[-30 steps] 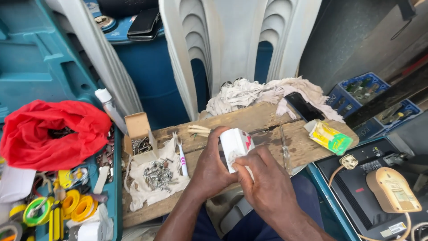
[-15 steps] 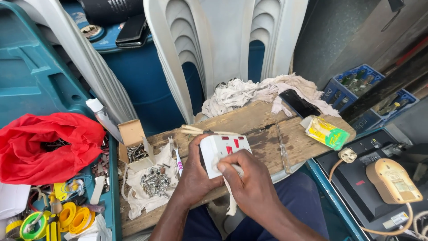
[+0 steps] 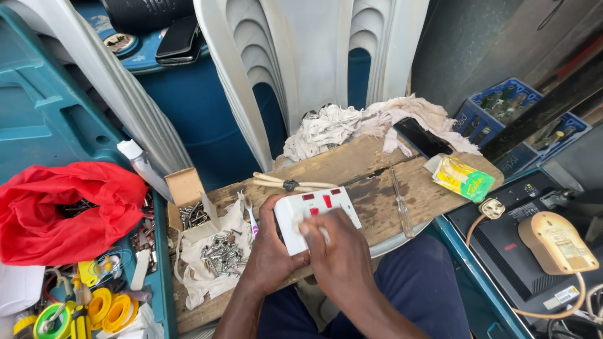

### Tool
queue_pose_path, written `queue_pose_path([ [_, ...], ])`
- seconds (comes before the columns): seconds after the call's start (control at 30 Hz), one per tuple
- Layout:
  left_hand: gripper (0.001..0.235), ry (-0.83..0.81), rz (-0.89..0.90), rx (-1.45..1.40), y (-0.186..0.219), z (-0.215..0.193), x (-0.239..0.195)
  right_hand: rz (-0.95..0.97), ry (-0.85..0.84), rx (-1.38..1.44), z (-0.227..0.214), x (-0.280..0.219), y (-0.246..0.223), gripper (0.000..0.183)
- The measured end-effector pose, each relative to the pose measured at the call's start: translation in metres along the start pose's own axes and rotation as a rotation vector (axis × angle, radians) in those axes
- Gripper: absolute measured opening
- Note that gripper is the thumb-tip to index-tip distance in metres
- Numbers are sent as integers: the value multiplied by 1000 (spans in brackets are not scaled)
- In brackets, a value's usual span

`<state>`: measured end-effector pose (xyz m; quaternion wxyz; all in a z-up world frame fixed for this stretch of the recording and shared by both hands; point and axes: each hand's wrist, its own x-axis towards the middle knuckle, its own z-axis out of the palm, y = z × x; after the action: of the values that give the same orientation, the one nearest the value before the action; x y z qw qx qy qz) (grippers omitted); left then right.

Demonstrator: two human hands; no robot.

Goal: The person cleans a white power outlet extension and its cable by hand and using a white cloth.

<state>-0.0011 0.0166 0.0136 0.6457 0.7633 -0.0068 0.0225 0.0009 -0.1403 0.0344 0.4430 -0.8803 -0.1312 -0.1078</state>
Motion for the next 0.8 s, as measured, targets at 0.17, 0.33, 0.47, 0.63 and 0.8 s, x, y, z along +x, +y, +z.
queue_pose_path([
  [0.17,115,-3,-36,127,-8,1,-18,25,74,-106,9,20,-6,25],
  [0.33,103,-10,0,80,-8,-8,-2,37,-32,-28,9,-14,12,27],
  [0.47,112,-25,-29,83,-12,-2,-5,-44,85,-151,20,14,1,18],
  [0.63,114,-42,-18,238,-4,-14,5,-135,125,-137,25,25,-1,22],
  [0.8,102,-20,176,508,-32,-25,3,-203,3,-135,35,-41,30,17],
])
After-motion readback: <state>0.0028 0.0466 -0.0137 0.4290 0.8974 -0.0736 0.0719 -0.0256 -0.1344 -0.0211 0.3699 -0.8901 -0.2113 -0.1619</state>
